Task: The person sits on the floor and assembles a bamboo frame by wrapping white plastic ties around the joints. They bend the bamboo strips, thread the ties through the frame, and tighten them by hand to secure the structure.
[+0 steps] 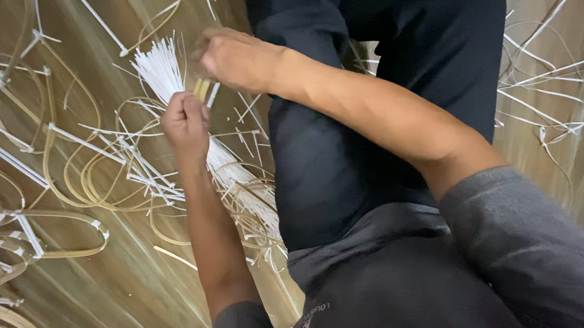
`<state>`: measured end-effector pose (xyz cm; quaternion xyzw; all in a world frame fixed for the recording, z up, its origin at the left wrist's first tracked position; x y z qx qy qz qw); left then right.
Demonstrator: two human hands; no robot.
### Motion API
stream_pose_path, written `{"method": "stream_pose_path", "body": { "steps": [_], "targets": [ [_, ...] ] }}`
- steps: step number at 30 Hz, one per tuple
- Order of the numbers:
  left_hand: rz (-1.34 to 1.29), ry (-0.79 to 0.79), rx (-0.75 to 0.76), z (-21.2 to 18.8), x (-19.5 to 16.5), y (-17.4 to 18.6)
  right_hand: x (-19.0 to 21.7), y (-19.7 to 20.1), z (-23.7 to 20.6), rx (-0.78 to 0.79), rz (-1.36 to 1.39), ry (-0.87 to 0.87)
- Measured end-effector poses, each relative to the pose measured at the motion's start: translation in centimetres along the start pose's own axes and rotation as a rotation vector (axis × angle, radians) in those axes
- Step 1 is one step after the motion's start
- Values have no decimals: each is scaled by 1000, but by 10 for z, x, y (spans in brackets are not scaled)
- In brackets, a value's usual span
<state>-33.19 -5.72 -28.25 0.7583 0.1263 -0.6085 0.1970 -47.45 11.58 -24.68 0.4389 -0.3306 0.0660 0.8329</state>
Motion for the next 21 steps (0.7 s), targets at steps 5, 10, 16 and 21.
{"method": "stream_pose_path", "body": {
  "steps": [5, 10, 16, 21],
  "targets": [
    [51, 4, 124, 2, -21, 0, -5, 3, 2, 85, 26, -34],
    [-116, 82, -9, 13, -6, -9, -3, 19, 8, -23, 198, 28],
    [21, -103, -52, -1, 6, -4, 4, 16, 10, 173, 53, -117],
    [82, -79, -39, -6, 9, 0, 9, 8, 8, 128, 82, -37]
  ]
}}
Point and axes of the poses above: each hand's wrist, its own z-axis towards the middle knuckle, its own y-axis out of the back of the hand, x = y × z, the point moved 2 cm from there along z, towards the middle knuckle, and after that the axes turned 11 degrees about -x, right-handed, at the moved point
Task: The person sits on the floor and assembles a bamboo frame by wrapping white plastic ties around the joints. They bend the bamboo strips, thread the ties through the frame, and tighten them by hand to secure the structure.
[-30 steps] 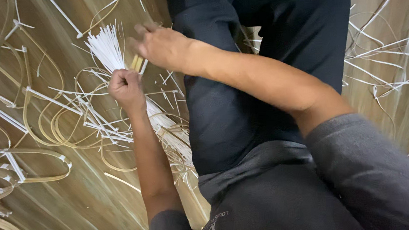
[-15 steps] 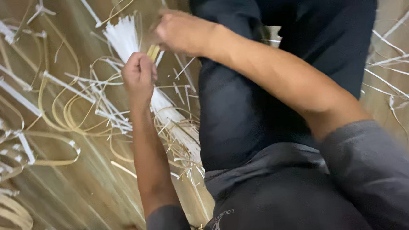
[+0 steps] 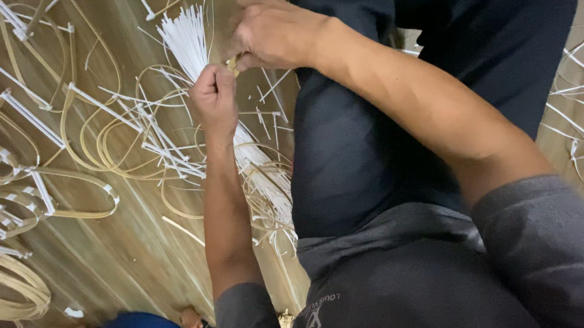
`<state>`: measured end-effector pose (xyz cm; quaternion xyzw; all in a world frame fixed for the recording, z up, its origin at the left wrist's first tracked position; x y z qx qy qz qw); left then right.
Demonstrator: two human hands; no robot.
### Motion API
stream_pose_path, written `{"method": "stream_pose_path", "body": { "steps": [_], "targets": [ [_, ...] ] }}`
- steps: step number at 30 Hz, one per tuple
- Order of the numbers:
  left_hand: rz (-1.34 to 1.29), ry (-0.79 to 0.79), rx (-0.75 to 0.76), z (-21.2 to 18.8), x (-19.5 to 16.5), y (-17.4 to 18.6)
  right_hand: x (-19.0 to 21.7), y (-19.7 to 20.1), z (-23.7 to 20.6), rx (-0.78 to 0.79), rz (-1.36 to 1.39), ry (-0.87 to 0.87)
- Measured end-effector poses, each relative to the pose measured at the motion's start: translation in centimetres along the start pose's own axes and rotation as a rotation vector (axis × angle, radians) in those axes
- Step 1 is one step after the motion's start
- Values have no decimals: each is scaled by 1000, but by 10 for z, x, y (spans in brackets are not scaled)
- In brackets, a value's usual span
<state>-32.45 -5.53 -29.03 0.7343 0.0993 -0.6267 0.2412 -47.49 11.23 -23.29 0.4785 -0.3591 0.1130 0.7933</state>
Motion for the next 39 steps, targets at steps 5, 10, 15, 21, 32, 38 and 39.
{"method": "stream_pose_path", "body": {
  "steps": [5, 10, 15, 21, 32, 38, 39],
  "targets": [
    [-28, 47, 85, 7, -1, 2, -2, -5, -3, 10, 59, -34],
    [39, 33, 110, 7, -4, 1, 0, -5, -4, -77, -39, 56],
    [55, -1, 115, 8, -1, 2, -3, -6, -1, 55, 37, -94],
    [-19, 43, 30, 19, 4, -2, -14, -1, 9, 52, 100, -120],
    [-82, 169, 218, 31, -26, 7, -24, -5, 23, -10, 206, -30],
    [-173, 135, 146, 32, -28, -1, -23, -10, 26, 6, 189, -45],
    [-124, 146, 156, 30, -29, 0, -21, -12, 26, -3, 188, -48]
  ]
}}
Point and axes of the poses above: each hand's wrist, its own z-axis towards the middle knuckle, its own y-axis out of the back of the hand, x = y × z, the point moved 2 cm from there along z, towards the middle knuckle, and after that the axes turned 11 degrees about -x, right-handed, at the moved point
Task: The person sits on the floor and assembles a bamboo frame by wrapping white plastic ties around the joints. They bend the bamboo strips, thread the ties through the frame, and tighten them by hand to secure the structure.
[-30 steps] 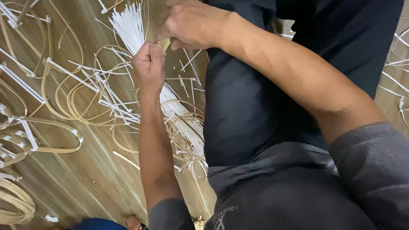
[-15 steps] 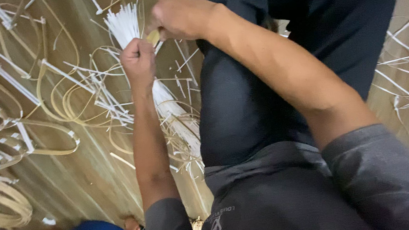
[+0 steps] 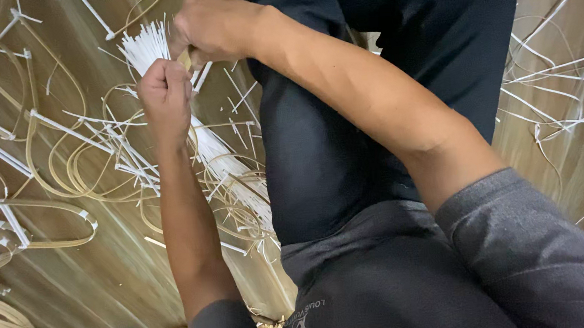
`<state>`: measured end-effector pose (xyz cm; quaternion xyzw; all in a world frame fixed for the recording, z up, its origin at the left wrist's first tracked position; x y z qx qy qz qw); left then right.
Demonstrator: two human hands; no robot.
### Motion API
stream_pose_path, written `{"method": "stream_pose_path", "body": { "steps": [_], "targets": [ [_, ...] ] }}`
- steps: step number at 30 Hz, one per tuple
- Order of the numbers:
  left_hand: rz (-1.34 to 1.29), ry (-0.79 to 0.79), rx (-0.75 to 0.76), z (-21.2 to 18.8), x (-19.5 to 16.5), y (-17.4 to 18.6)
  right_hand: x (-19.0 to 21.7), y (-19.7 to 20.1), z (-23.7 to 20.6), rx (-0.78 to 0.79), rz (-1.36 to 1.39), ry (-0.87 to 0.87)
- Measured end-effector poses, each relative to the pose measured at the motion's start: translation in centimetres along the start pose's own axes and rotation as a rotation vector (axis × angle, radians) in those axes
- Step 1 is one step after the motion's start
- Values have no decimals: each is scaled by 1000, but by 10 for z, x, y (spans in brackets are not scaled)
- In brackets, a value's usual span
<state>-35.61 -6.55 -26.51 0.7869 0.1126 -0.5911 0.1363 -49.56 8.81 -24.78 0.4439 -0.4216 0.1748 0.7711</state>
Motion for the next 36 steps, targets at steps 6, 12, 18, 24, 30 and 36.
{"method": "stream_pose_path", "body": {
  "steps": [6, 12, 18, 24, 30, 36],
  "targets": [
    [134, -16, 8, -11, 0, 16, 10, -7, -5, -5, 41, 54],
    [50, -39, 16, -18, 8, 23, 6, -20, -8, 35, -123, -11],
    [145, 45, 122, -15, -6, 23, -9, -29, -7, 36, -148, -61],
    [160, 93, 95, -8, -11, 16, -15, -31, -7, 33, -172, -5],
    [241, 105, 19, -17, -8, 22, -9, -41, -6, -20, -144, 56],
    [201, 121, 58, -13, 6, 42, -9, -59, -1, -7, -211, -65]
  ]
}}
Point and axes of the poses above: each hand's wrist, its own z-axis towards the middle knuckle, its own y-axis out of the back of the hand, x = y × z, the point moved 2 cm from there along z, towards the middle knuckle, and after that the axes turned 11 degrees about -x, right-handed, at the moved point
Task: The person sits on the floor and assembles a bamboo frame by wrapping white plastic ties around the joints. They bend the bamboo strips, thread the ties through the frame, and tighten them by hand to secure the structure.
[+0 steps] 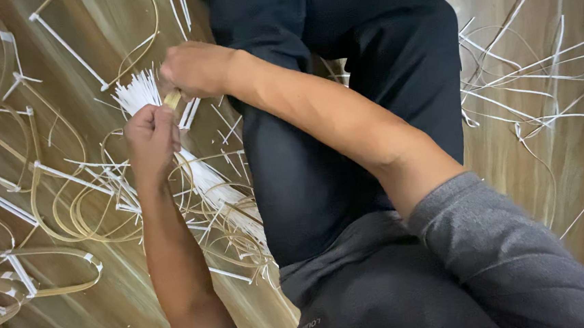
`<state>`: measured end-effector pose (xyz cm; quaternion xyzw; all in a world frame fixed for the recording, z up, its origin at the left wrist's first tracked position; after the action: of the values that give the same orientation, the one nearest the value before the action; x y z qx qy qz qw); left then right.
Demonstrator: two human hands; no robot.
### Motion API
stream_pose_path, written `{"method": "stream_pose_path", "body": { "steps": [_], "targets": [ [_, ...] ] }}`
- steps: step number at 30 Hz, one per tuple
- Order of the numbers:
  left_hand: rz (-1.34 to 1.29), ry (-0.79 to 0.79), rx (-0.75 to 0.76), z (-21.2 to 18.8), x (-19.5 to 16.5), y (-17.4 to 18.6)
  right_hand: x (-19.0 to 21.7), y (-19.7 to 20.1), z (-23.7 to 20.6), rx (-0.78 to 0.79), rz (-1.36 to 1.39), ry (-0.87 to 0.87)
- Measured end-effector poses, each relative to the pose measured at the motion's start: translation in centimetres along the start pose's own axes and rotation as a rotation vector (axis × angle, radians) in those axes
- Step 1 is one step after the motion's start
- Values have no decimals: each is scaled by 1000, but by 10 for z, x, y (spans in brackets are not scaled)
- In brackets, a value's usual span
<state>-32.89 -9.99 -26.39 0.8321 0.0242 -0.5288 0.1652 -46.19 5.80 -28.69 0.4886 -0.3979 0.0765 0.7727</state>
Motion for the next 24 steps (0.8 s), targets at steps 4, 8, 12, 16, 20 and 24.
{"method": "stream_pose_path", "body": {
  "steps": [4, 8, 12, 16, 20, 24],
  "targets": [
    [-121, -49, -5, 4, 20, 5, 0, -7, 1, -28, 62, 13],
    [-150, -71, -56, 9, 30, 9, 0, -9, 4, -77, 109, -10],
    [-140, -59, -74, 13, 31, 12, 1, -9, 6, -119, 121, 18],
    [-162, -46, -68, 13, 30, 16, -1, -10, 4, -54, 82, -23],
    [-209, -32, -60, 11, 32, 15, 3, -7, 3, -114, 150, 15],
    [-252, -86, -2, 7, 30, 13, 4, -6, 5, -58, 120, -31]
  ]
}}
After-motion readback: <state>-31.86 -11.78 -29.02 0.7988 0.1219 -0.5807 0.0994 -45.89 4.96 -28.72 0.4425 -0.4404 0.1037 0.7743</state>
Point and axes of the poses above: each hand's wrist, its own z-axis towards the middle knuckle, its own y-axis out of the back of the hand, x = y × z, the point moved 2 cm from there along z, towards the middle knuckle, and after that the axes turned 11 degrees about -x, right-handed, at the moved point
